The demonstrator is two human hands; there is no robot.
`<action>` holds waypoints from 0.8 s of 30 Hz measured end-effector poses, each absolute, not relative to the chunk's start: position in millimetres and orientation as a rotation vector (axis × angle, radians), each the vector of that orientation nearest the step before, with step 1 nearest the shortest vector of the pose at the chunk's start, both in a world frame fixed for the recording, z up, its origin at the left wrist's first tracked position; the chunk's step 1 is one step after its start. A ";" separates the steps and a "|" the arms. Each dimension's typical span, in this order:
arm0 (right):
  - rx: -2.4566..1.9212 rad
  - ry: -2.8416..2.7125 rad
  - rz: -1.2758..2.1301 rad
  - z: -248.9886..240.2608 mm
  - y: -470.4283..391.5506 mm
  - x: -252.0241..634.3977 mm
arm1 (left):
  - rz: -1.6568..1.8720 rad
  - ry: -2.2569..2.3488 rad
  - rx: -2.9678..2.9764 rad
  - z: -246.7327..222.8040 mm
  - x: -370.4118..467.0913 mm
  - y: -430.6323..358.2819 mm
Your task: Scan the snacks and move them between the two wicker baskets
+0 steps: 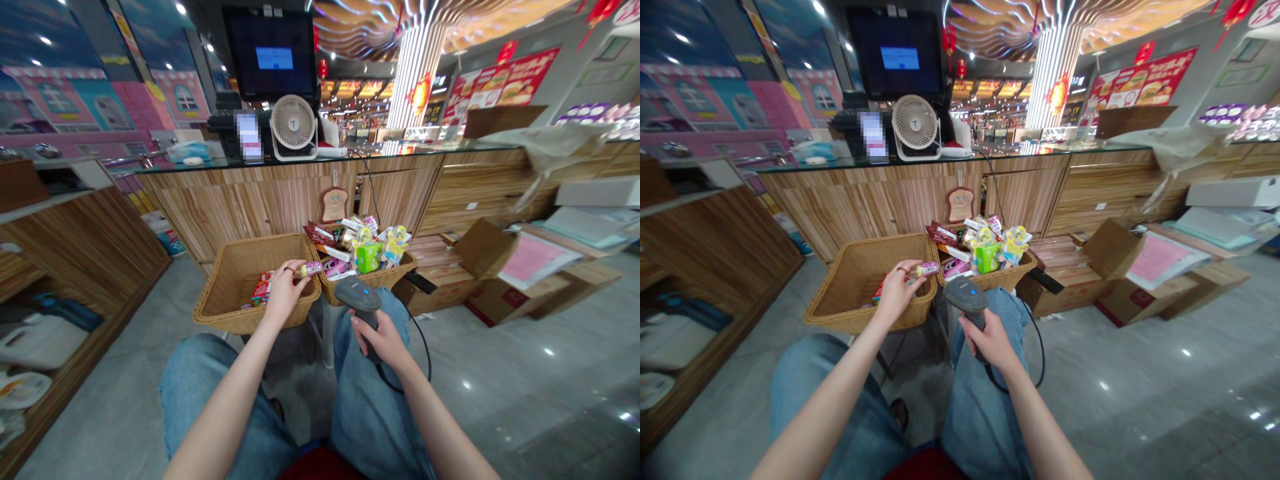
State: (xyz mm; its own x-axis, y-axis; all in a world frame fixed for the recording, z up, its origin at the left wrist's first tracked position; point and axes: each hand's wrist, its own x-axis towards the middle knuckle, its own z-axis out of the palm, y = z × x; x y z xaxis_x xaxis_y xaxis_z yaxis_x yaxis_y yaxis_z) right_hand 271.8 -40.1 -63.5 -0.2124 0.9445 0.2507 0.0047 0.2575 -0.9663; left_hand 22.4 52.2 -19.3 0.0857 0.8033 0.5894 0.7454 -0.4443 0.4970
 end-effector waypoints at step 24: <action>-0.942 -1.461 1.168 -64.6 -42.6 273.1 | 1.268 2.055 2.022 -6.4 26.7 57.4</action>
State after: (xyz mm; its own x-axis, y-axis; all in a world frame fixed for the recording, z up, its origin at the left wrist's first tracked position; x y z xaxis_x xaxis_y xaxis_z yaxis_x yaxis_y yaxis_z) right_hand 273.1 -42.6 -64.6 -0.1962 0.9537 0.2280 -0.0122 0.2302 -0.9731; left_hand 26.7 57.4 -6.4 -0.1753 0.8347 0.5221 0.8409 -0.1488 0.5203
